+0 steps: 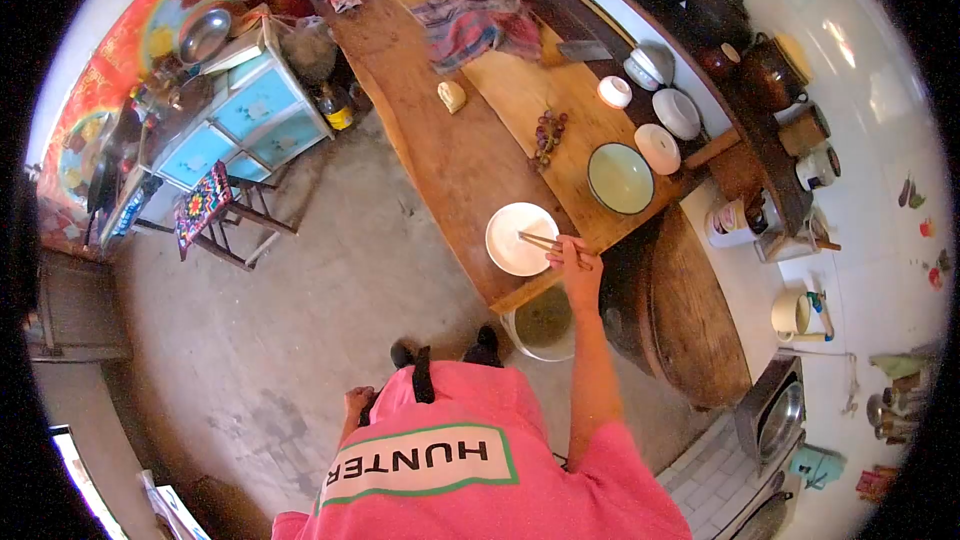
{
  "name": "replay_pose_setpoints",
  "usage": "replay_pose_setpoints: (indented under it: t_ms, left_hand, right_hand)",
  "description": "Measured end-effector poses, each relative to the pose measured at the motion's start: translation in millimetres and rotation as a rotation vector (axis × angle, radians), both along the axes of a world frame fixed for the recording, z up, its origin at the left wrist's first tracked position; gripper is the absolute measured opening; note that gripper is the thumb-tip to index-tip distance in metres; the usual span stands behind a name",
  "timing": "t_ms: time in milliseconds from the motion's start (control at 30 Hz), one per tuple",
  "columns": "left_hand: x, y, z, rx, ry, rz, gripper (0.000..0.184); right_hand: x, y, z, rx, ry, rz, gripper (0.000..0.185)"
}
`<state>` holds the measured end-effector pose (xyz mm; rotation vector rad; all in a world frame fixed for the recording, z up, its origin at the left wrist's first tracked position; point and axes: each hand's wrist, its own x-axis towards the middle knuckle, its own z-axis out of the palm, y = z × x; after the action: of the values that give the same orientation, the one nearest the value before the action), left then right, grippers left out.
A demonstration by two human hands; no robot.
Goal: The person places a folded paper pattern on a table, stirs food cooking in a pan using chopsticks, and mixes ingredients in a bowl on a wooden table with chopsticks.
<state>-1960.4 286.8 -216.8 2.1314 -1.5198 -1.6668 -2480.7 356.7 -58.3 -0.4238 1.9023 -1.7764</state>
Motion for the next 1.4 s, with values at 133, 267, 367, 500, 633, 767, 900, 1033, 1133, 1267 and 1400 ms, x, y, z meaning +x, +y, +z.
replay_pose_setpoints:
  t_ms: [133,267,367,500,633,767,900,1033,1133,1267,1400]
  left_hand:
    - [2.1,-0.8,3.2,-0.049,-0.055,-0.055,0.026]
    - [9.3,1.5,-11.2,-0.121,-0.095,-0.11,0.025]
    - [8.3,1.8,-9.2,-0.113,-0.061,-0.06,0.025]
    - [2.6,-1.2,2.1,-0.075,0.001,0.01,0.026]
    - [13.2,1.7,-18.3,-0.084,-0.027,-0.032,0.026]
    - [31.8,3.7,-53.0,-0.046,0.006,0.004,0.027]
    - [21.1,-4.1,-35.9,-0.068,-0.049,-0.076,0.027]
    - [30.0,-1.8,-52.1,-0.015,0.045,0.031,0.028]
    - [34.8,0.0,-57.5,-0.012,0.064,0.028,0.028]
    - [31.0,-0.6,-50.3,-0.01,0.057,0.024,0.027]
    - [14.3,-10.4,-28.3,0.099,0.03,0.045,0.027]
  right_hand:
    - [-8.1,12.6,12.7,0.052,-0.042,0.074,0.023]
    - [-19.0,14.6,14.7,0.048,0.016,-0.001,0.024]
    - [-17.5,4.3,-2.2,-0.02,-0.005,-0.036,0.024]
    - [-4.8,-3.7,-3.0,-0.039,-0.059,0.04,0.024]
    - [-13.1,11.7,17.1,0.057,-0.08,0.071,0.025]
    - [-25.4,14.7,12.9,0.046,0.025,-0.01,0.026]
    - [-9.0,-5.9,-2.2,-0.062,-0.054,-0.023,0.026]
    - [-10.0,4.7,9.0,-0.003,-0.095,0.069,0.024]
    - [-30.2,19.1,14.1,0.061,-0.075,0.045,0.023]
    - [-28.2,6.6,3.6,-0.041,-0.048,-0.052,0.025]
    - [-17.0,2.3,-4.2,-0.027,-0.103,0.064,0.028]
